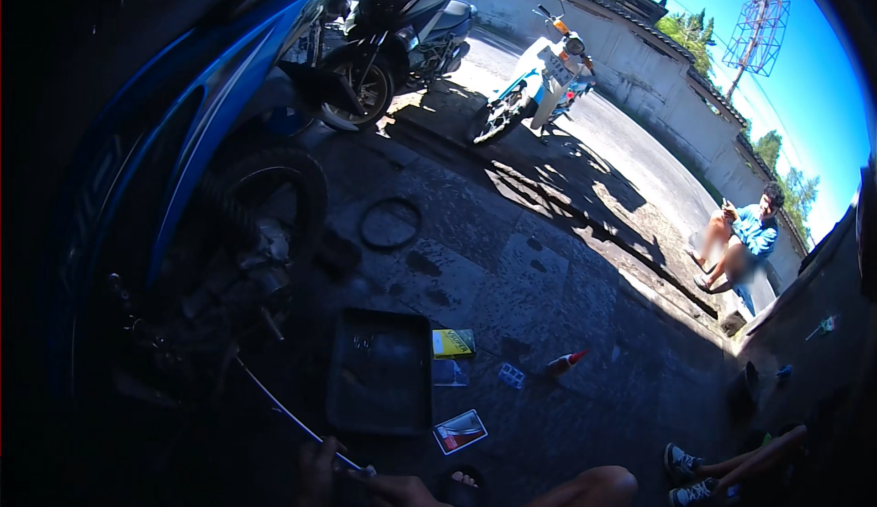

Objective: The recorder is cleaning and reassembling the CVT casing of a blue motorcycle using various mechanical tools.

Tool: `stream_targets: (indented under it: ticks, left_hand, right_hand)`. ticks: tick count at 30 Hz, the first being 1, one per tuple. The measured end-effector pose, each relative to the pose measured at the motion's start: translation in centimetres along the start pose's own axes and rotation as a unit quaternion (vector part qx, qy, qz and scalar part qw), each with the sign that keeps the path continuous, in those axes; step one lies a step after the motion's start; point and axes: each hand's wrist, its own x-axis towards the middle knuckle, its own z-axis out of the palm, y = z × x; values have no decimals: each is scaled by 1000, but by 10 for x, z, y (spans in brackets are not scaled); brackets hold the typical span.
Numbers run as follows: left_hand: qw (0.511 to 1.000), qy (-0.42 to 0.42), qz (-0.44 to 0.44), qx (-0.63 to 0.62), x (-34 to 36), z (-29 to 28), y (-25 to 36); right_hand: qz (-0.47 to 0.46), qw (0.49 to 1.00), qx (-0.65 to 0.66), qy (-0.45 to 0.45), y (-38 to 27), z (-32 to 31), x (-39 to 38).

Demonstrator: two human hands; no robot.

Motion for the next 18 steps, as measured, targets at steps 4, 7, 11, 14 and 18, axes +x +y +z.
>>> stream_targets:
  ticks: [4, 7, 11, 14, 18]
  left_hand:
    - [997, -69, 38, 14, 3, -7, 2]
    - [995, -89, -51, -18, 7, -10, -4]
    - [994, -99, -13, -37, 15, -14, -7]
    - [990, -125, -12, -59, 19, -16, -6]
    - [993, -111, -17, -37, 17, -17, 0]
  right_hand:
    - [213, 974, -66, -48, 9, 3, -3]
    - [23, 997, 9, -73, 6, 5, -12]
    - [52, 996, 24, -66, -7, 4, -4]
    - [-36, 988, -93, -121, -16, -6, 4]
    - [203, 975, 68, -55, -20, -17, -3]
